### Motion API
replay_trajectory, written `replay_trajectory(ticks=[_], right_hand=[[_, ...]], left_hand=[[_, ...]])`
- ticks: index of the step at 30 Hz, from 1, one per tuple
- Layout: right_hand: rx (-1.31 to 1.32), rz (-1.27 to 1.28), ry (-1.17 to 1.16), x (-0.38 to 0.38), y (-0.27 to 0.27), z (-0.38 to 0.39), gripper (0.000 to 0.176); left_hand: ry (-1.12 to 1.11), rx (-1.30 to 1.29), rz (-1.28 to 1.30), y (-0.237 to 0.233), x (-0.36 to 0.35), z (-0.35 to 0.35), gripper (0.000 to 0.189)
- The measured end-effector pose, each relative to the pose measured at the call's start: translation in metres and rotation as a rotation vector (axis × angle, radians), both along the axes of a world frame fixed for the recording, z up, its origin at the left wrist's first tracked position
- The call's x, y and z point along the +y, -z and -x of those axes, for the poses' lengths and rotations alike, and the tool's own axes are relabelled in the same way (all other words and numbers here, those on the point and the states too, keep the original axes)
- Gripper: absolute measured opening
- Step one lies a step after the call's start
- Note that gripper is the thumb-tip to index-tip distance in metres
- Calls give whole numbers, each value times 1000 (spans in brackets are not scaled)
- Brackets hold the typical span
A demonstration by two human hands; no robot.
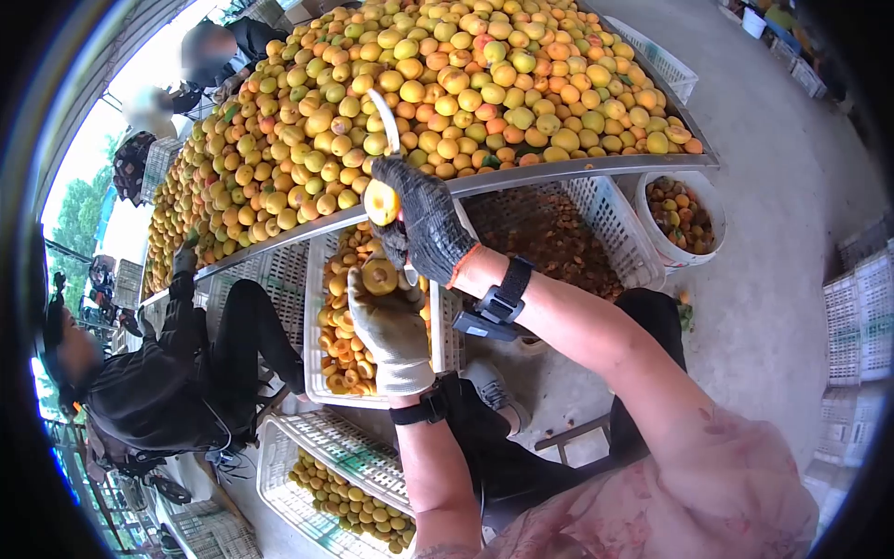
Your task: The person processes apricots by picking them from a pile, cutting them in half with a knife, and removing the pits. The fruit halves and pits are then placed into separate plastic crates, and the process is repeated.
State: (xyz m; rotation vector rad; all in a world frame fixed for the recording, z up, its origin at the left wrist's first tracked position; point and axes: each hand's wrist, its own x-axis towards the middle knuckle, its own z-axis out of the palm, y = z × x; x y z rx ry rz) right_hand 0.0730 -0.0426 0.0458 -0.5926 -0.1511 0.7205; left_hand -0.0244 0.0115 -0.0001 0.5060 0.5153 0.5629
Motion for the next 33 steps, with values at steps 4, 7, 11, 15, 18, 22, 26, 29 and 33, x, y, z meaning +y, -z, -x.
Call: replay_trajectory(ticks=[4,7,11,15,18,22,26,29,33], right_hand=[[14,18,96,-8,2,-9,24],[-4,-47,97,-22,12,-15,22],[-239,-115,502,-20,20,-10,23],[-223,-110,610,-30,21,-10,16],[-448,263,1091,-31,32,-31,12],[193,-163,293,-76,41,-50,29],[379,-106,249,-91,31,-57,35],[340,-134,223,-98,39,-70,37],[-179,-67,176,-113,66,-73,27]], left_hand=[[138,11,-110,0,-20,-4,37],[177,7,-95,7,-28,-11,40],[157,135,-209,19,-43,-21,43],[-40,44,-288,16,-73,-40,40],[76,31,-218,29,-76,-44,39],[160,-54,-223,18,-98,-52,36],[254,16,-280,19,-104,-60,34],[204,184,-512,15,-107,-71,34],[166,120,-347,26,-112,-80,38]])
